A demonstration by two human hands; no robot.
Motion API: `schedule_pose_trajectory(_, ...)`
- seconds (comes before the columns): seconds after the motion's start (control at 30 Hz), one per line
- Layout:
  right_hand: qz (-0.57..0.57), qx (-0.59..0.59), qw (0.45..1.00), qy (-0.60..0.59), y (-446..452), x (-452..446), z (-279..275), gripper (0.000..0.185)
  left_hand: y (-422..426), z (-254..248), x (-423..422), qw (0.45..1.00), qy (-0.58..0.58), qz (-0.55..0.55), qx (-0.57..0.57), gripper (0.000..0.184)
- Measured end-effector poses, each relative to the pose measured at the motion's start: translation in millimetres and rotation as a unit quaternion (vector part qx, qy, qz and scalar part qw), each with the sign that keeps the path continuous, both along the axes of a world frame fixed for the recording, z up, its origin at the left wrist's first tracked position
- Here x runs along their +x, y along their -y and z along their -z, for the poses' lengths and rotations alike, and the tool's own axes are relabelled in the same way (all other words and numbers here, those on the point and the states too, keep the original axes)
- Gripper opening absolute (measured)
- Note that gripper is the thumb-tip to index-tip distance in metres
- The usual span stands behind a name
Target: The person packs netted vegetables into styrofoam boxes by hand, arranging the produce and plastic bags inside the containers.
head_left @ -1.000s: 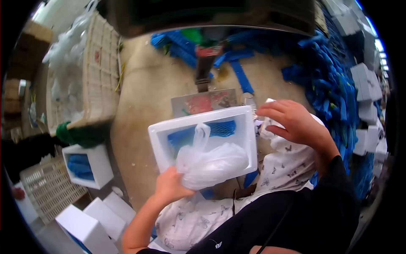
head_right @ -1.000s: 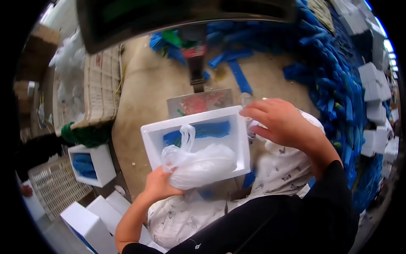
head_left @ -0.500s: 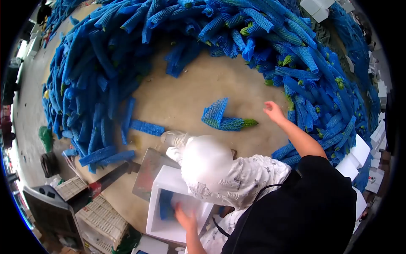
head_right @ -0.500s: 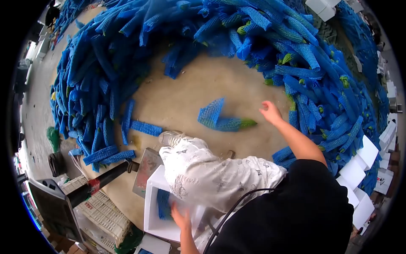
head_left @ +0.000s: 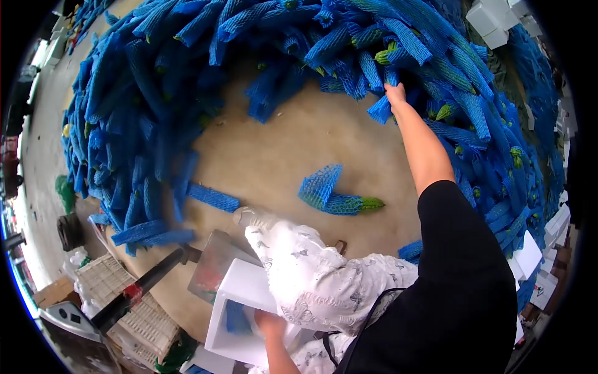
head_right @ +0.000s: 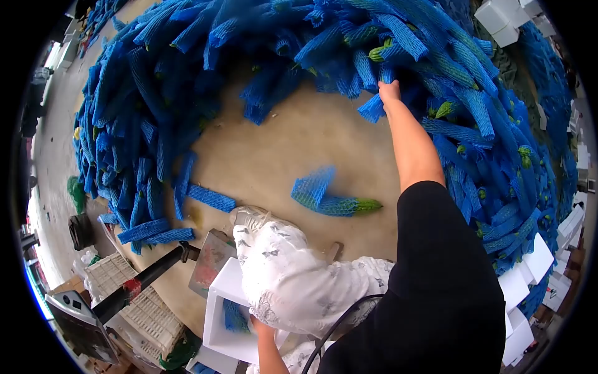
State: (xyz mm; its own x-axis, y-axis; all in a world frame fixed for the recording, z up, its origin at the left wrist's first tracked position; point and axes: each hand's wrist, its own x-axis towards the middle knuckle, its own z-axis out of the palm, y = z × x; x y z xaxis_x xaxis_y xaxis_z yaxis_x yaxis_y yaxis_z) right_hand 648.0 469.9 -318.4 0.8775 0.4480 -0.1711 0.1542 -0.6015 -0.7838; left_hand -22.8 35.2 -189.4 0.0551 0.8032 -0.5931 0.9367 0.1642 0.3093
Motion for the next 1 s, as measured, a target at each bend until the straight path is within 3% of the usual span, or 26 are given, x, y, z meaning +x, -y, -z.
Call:
schedule_pose_trajectory(0.07,-0.08,0.042,0.995,-0.035,55.7,-5.8,-19.9,0.039,11.2,15.2,-1.5,0.995,-0.038,-0.091,0.016,0.05)
schedule_pose_trajectory(0.1,-0.135,0.045,0.989,-0.041,98.7,-26.0,-53.5,0.038,12.5,22.1,-2.3,0.996,-0.032,-0.085,0.012,0.05)
schedule_pose_trajectory(0.17,-0.128,0.04,0.979,-0.155,196.4,-73.9,-92.6,0.042,20.3,25.8,-8.5,0.995,-0.036,-0.01,0.095,0.052)
schedule_pose_trajectory(0.2,-0.115,0.02,0.974,-0.197,244.8,-97.8,-102.7,0.047,0.9,8.5,-2.1,0.994,0.047,-0.096,-0.037,0.063)
schedule_pose_trajectory(0.23,-0.108,-0.005,0.973,-0.205,270.5,-120.6,-99.6,0.05,-2.9,11.0,-0.9,0.993,0.046,-0.095,-0.044,0.063)
schedule_pose_trajectory(0.3,-0.073,-0.143,0.927,-0.339,279.1,-138.7,-73.9,0.06,9.5,19.6,-12.4,0.997,0.03,-0.06,-0.046,0.069)
schedule_pose_trajectory(0.37,-0.254,-0.149,0.942,-0.16,277.5,-136.2,17.8,0.057,16.8,22.5,-18.8,0.998,0.017,-0.03,-0.043,0.075)
schedule_pose_trajectory(0.4,-0.201,-0.178,0.944,-0.191,257.4,-142.8,10.7,0.053,-6.8,-7.0,-8.9,0.99,0.063,-0.097,-0.08,0.071)
schedule_pose_trajectory(0.43,-0.147,-0.207,0.942,-0.221,240.6,-155.7,-10.9,0.05,-1.2,-4.1,-16.7,0.977,0.101,-0.178,-0.057,0.063)
schedule_pose_trajectory(0.47,-0.16,-0.199,0.952,-0.17,232.8,-168.0,-38.6,0.046,4.8,-1.3,-24.7,0.956,0.143,-0.255,-0.028,0.054)
schedule_pose_trajectory(0.5,-0.196,-0.18,0.94,-0.214,231.5,-172.6,-65.4,0.049,8.9,10.3,-37.4,0.937,0.171,-0.303,-0.013,0.048)
schedule_pose_trajectory(0.53,-0.294,-0.111,0.945,-0.093,237.6,-162.0,-64.7,0.049,29.2,55.7,-58.8,0.982,0.046,-0.17,0.061,0.043)
schedule_pose_trajectory(0.57,-0.358,-0.095,0.924,-0.095,224.2,-173.2,-120.5,0.054,58.7,89.3,-76.0,0.988,-0.094,-0.039,0.118,0.039)
schedule_pose_trajectory(0.63,-0.553,0.037,0.817,0.16,184.4,-191.8,-205.5,0.072,39.7,74.0,-52.4,0.972,-0.113,-0.18,0.104,0.057)
schedule_pose_trajectory(0.67,-0.617,0.057,0.776,0.119,163.8,-219.0,-258.9,0.073,28.2,65.6,-39.2,0.955,-0.12,-0.25,0.102,0.066)
schedule_pose_trajectory(0.7,-0.67,0.017,0.732,0.124,146.2,-245.0,-308.1,0.069,17.5,51.8,-28.9,0.951,-0.11,-0.267,0.113,0.07)
schedule_pose_trajectory(0.73,-0.728,0.063,0.675,0.098,130.0,-268.9,-335.5,0.064,15.0,49.8,-20.5,0.944,-0.141,-0.279,0.107,0.07)
schedule_pose_trajectory(0.8,-0.823,0.046,0.537,0.179,133.2,-348.5,-383.9,0.054,5.1,25.0,-21.4,0.932,-0.164,-0.305,0.112,0.07)
schedule_pose_trajectory(0.83,-0.861,0.023,0.457,0.223,149.1,-394.3,-401.1,0.05,-5.0,-7.8,-26.2,0.946,-0.1,-0.308,0.02,0.069)
schedule_pose_trajectory(0.87,-0.891,-0.007,0.383,0.242,169.2,-437.4,-401.2,0.046,-4.9,-25.1,-32.3,0.949,-0.033,-0.306,-0.072,0.068)
schedule_pose_trajectory(0.93,-0.928,-0.004,0.243,0.282,216.5,-503.0,-358.8,0.04,30.0,-8.8,-47.3,0.947,0.031,-0.308,-0.085,0.065)
schedule_pose_trajectory(0.97,-0.939,-0.064,0.17,0.293,236.9,-535.5,-329.8,0.04,48.7,-5.3,-52.9,0.947,0.088,-0.293,-0.101,0.063)
schedule_pose_trajectory(1.0,-0.947,-0.093,0.136,0.274,257.2,-560.4,-283.8,0.042,41.8,-45.2,-44.8,0.917,0.077,-0.357,-0.161,0.059)
